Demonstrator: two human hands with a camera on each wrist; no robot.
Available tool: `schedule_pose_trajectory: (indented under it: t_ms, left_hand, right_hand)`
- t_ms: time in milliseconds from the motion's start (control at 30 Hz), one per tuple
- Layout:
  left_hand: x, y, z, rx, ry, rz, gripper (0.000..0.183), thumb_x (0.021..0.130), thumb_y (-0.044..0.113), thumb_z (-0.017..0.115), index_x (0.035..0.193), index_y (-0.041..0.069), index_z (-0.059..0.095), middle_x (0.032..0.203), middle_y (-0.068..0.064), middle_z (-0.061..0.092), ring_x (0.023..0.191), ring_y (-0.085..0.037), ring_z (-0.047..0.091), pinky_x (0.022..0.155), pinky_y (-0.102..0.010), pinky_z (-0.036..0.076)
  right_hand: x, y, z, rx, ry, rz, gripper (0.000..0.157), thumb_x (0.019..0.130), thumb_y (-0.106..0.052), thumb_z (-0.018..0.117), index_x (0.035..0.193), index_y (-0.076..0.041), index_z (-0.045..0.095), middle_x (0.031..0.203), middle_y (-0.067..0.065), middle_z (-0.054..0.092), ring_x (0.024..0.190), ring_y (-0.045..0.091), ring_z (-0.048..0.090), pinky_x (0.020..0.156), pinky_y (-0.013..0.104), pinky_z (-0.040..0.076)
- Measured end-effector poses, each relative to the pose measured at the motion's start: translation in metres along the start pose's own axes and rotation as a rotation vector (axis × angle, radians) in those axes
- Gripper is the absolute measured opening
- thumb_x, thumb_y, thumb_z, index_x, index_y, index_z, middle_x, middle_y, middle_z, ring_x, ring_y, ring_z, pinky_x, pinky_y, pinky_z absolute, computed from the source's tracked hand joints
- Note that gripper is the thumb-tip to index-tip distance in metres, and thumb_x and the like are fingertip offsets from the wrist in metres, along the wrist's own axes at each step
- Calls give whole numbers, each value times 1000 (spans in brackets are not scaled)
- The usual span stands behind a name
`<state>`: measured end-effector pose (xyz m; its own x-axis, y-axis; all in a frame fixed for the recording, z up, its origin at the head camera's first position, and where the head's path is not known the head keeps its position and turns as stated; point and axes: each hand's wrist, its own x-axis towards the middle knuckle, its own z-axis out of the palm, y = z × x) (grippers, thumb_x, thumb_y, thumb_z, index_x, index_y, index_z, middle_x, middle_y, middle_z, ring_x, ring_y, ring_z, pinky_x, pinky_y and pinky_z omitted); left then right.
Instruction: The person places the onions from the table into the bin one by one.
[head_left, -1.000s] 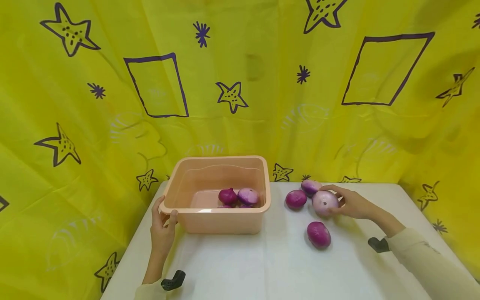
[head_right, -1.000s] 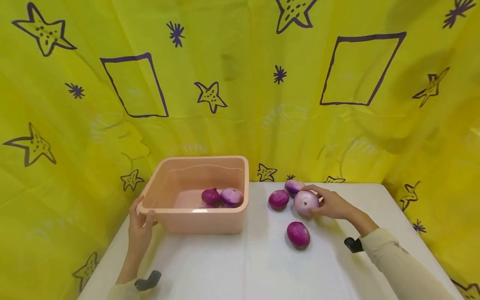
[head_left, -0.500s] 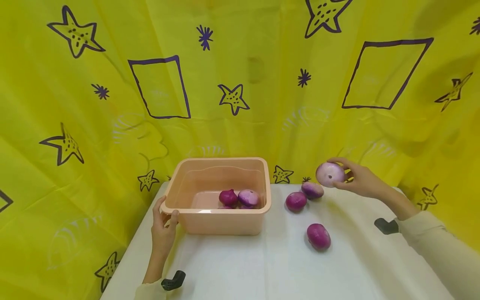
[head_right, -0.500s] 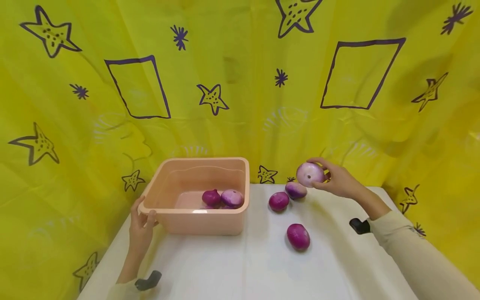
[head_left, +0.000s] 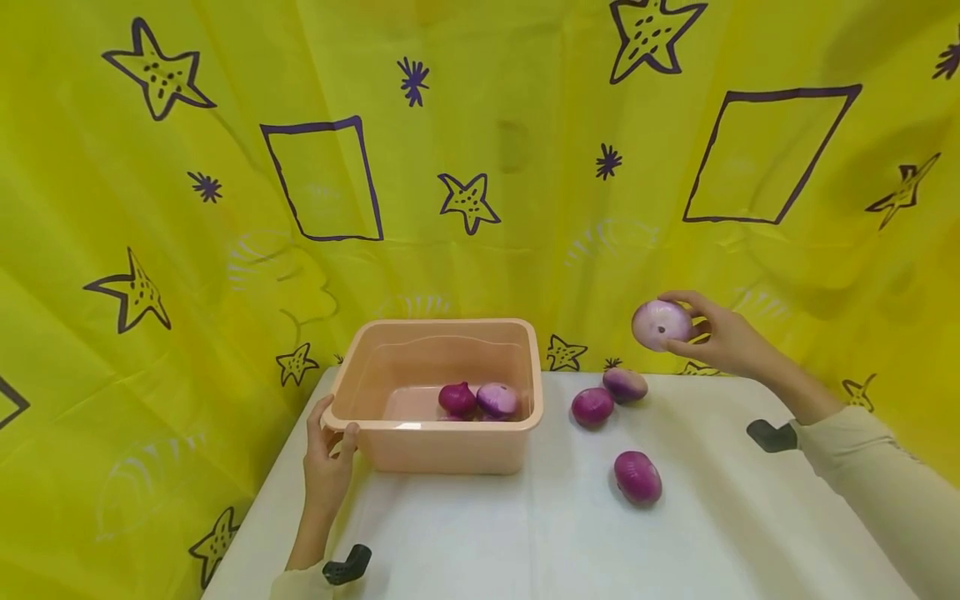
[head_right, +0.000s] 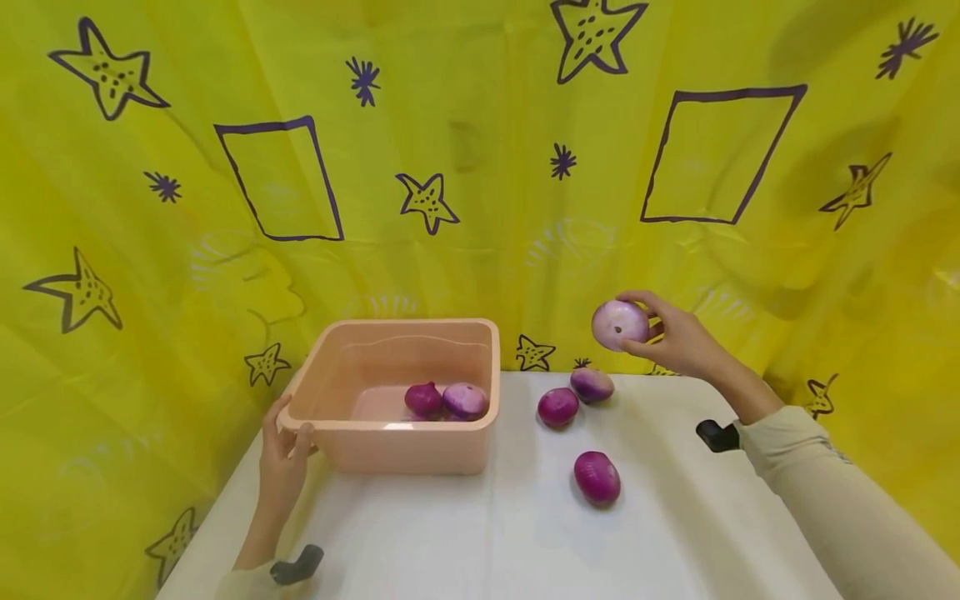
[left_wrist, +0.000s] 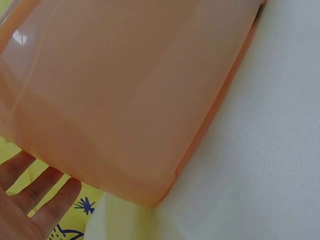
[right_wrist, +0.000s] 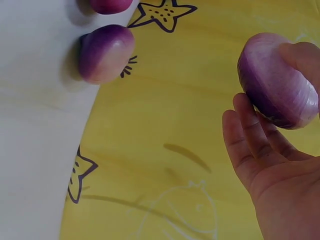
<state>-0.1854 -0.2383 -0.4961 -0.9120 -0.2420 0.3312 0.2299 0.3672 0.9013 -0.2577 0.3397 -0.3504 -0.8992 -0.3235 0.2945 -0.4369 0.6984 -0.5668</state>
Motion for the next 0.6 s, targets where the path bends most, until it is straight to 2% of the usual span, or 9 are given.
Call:
schedule_pose_trajectory:
  t_ms: [133,267,367,500,600]
  left_hand:
    - [-1,1,-1,6,-1,5,61,106,21,57,159,23,27,158,-14,44,117,-25,57,82,-10,50]
    - [-3,2,-1,16,-2,11,62,106,19,57,160,22,27,157,-15,45,113,-14,56,82,-10,50]
    - [-2,2,-1,13,1,26,62,105,19,57,160,22,27,157,-15,45,113,-13,57,82,-10,50]
    - [-1,0,-1,-4,7,47,62,105,18,58,159,23,28,158,-14,44,118,-27,59,81,-9,50]
    - [-1,-1,-1,-1,7,46,61,105,18,58,159,23,28,158,-14,43,119,-32,58,82,-9,50]
  right_hand:
    - [2,0,1,-3,11,-17,68,89,-14,81,148,-7,47,125,25,61,98,43,69,71,18,56]
    - [3,-1,1,-10,13,-19,68,90,-15,81,148,-7,47,124,25,62,98,43,69,71,18,56]
    - [7,-4,2,-7,5,-23,68,90,-15,81,148,-7,47,124,24,61,98,43,68,71,19,56]
    - [15,-14,5,-13,-25,-19,68,90,-18,81,148,-8,46,125,23,61,98,39,68,73,21,56]
    - [23,-22,9,-36,-56,-20,68,90,-21,81,148,-10,46,124,23,63,98,35,68,75,27,57]
